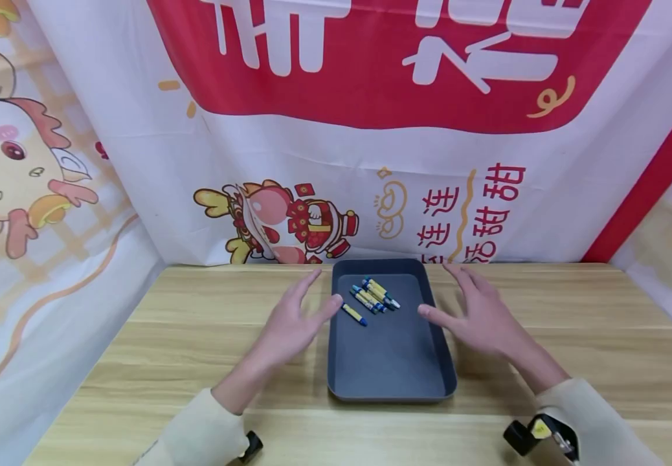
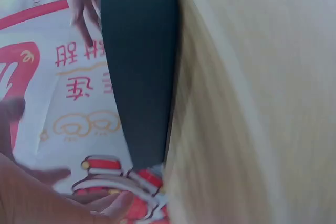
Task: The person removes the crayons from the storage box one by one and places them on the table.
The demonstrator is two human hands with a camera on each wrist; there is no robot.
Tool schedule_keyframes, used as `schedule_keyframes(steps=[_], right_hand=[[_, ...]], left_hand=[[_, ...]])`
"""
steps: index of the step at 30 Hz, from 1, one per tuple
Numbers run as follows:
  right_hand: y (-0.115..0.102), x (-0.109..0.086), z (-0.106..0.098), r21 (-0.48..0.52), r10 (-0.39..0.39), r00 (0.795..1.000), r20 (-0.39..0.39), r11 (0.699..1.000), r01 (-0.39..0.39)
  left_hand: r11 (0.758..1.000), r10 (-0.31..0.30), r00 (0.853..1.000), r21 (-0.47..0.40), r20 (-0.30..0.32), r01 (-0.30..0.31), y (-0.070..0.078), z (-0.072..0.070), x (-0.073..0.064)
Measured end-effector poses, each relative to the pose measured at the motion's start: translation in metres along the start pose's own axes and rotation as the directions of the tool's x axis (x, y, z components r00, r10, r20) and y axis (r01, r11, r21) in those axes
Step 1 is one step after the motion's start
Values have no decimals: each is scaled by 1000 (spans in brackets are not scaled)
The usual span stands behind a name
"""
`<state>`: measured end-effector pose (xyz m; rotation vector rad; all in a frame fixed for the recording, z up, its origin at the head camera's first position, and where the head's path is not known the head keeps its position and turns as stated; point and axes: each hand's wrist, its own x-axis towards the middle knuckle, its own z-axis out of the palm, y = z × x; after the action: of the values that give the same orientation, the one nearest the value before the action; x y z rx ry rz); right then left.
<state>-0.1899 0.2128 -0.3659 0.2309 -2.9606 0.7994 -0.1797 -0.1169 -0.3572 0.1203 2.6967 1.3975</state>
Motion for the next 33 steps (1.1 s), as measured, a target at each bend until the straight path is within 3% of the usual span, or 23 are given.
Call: schedule_keyframes(steps=[2,4,6,9,13,17,26,29,33], right_hand=[[-6,4,-3,85,6,1000,4,996,-7],[-12,8,-5,158,20,1000,-2,987,-19],[-17,12,-5,221,30,999,-13,975,-27],[-24,19,-3,304,37,999,-37,952,-24],[-33,29,2,410,59,997,-56,911,-31],[-42,42,8,538,93,995,-34,840,-61],[-62,68,30,764,149,989,16,636,-108],[-67,72,39,786,155,988,6,610,-100],[-68,76,50,788,189,982,11,603,-124]], left_hand=[[981,-83,996,-177,15,84,-1,1,-1],[937,-155,987,-312,31,157,-1,4,-2],[893,-184,982,-410,42,185,-3,7,-4],[846,-210,977,-491,49,206,-6,13,-9],[810,-227,972,-543,60,223,-9,21,-13],[793,-221,972,-567,77,225,-10,26,-14],[797,-195,973,-559,121,229,-15,31,-15],[797,-193,973,-559,126,230,-17,32,-15],[792,-187,973,-566,134,230,-18,34,-13]])
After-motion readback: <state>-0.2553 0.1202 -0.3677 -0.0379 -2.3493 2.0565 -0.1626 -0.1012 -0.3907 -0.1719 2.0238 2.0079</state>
